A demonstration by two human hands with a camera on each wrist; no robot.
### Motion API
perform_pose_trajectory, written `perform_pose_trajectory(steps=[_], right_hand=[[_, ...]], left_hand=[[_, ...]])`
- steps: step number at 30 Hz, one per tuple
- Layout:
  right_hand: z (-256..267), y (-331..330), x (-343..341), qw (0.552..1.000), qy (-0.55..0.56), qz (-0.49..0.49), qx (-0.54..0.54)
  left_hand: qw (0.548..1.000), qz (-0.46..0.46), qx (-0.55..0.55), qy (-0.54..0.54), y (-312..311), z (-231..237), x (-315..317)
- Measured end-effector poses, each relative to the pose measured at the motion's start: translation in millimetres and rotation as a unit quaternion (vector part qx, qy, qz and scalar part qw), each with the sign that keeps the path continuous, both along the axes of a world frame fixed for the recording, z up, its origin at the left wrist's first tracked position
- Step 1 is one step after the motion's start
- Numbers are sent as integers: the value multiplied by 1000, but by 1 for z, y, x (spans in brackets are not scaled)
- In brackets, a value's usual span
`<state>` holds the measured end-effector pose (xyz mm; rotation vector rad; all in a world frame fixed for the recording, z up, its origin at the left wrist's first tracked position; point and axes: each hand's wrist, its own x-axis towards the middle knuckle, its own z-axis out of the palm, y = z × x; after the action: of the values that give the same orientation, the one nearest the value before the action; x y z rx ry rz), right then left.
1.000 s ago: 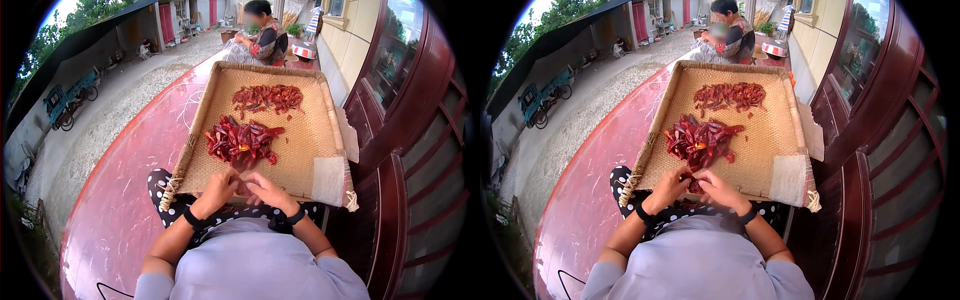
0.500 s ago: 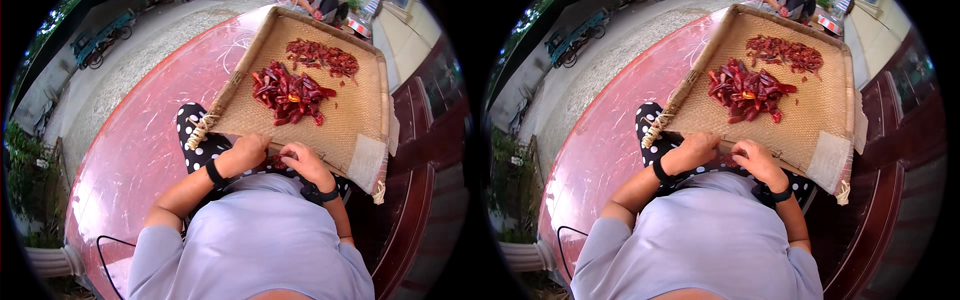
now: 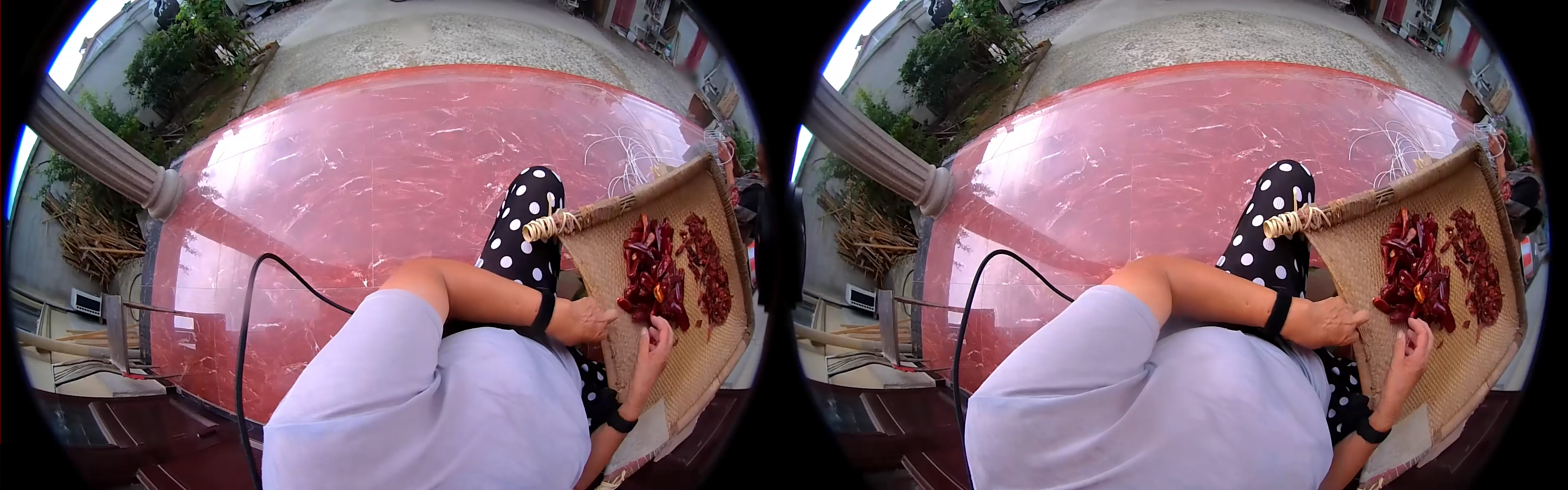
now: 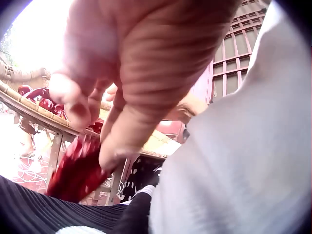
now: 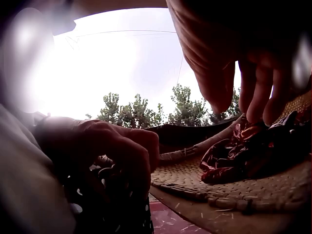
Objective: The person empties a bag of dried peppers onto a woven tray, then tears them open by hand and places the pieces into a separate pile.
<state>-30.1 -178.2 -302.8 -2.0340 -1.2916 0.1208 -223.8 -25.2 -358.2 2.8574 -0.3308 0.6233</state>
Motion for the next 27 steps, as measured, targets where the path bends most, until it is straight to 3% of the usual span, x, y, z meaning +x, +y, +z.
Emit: perform_pose_trajectory(steps=[3, 6, 9, 11, 17, 21, 24, 27], right_hand=[[-4, 14, 45, 976, -218, -13, 9], [11, 36, 35, 983, -173, -57, -26], [5, 47, 50, 965, -226, -53, -125], [15, 53, 35, 965, -200, -61, -158], [1, 48, 43, 955, -264, -132, -41], [3, 29, 43, 967, -118, -206, 91], [1, 13, 34, 957, 132, -142, 213], [18, -7, -12, 903, 353, -21, 243]], left_hand=[[1000, -8, -5, 21, -3, -13, 2], [999, -3, -35, 36, -4, -9, 2], [998, -10, -54, 26, -3, -4, 3], [995, -11, -80, 51, 1, 6, 8], [990, 51, -124, 44, 26, 34, 14], [973, 130, -171, 84, 45, 43, 24], [964, 175, -188, 73, 59, 45, 32], [955, 205, -197, 81, 73, 44, 42]])
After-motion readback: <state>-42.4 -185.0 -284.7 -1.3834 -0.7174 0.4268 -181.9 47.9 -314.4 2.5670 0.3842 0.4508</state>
